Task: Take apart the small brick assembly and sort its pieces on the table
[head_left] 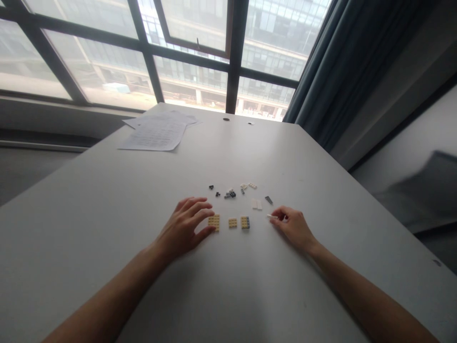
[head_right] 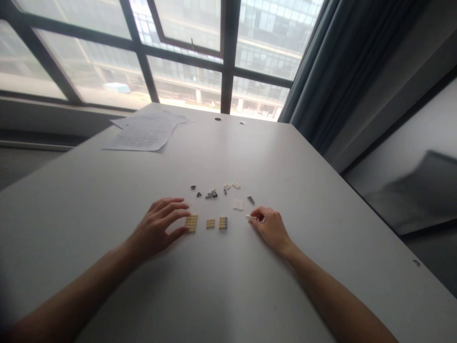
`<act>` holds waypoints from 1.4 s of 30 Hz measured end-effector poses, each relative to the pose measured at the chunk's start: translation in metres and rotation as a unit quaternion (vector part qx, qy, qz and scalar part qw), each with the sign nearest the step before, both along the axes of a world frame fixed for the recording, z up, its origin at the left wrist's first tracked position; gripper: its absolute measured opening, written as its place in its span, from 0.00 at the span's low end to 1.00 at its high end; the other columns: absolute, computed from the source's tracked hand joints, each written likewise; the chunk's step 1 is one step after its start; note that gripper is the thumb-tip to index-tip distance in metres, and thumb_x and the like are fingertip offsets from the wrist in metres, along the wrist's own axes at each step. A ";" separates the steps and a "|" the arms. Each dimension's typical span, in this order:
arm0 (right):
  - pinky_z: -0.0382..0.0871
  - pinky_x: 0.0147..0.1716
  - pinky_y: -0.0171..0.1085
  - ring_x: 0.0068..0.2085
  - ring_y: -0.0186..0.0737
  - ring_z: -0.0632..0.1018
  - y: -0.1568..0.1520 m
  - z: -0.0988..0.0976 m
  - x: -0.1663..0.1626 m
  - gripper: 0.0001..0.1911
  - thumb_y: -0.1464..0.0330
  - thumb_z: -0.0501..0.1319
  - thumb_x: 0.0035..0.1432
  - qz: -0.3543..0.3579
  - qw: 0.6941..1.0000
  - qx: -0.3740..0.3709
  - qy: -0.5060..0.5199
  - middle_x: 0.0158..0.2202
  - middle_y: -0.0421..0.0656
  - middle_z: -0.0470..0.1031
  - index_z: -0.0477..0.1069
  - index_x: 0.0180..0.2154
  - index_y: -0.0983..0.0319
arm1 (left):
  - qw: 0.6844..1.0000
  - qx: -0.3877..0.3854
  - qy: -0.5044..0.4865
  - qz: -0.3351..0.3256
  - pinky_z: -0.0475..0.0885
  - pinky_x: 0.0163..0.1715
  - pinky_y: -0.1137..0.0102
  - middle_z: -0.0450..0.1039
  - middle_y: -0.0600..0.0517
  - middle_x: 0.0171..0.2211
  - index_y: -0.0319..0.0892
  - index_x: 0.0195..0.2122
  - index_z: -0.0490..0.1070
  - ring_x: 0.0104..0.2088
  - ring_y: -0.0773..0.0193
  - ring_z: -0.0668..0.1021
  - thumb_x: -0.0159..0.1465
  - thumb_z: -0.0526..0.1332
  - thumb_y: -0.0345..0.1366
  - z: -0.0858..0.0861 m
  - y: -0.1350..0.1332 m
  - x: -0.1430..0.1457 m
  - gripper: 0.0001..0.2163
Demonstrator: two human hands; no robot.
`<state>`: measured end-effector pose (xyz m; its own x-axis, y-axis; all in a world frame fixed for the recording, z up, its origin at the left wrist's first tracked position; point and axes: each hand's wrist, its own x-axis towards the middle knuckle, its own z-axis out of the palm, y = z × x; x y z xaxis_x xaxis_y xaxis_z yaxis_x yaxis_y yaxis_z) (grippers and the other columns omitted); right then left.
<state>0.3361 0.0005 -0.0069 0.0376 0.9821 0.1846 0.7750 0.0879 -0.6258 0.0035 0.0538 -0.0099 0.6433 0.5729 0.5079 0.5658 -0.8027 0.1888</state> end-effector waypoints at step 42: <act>0.70 0.43 0.41 0.40 0.41 0.75 -0.017 -0.006 -0.002 0.14 0.76 0.53 0.61 0.215 0.932 0.233 -0.173 0.40 0.44 0.78 0.73 0.43 0.59 | 0.974 -0.022 0.196 -0.114 0.66 0.38 0.61 0.65 0.41 0.56 0.37 0.56 0.61 0.39 0.56 0.73 0.64 0.55 0.44 0.006 -0.075 0.083 0.23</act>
<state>0.3345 -0.0165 -0.0125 -0.4822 0.7025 0.5235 0.7538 0.6372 -0.1606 0.0869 -0.0215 -0.0044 0.8956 0.4085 0.1759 0.4098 -0.9116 0.0305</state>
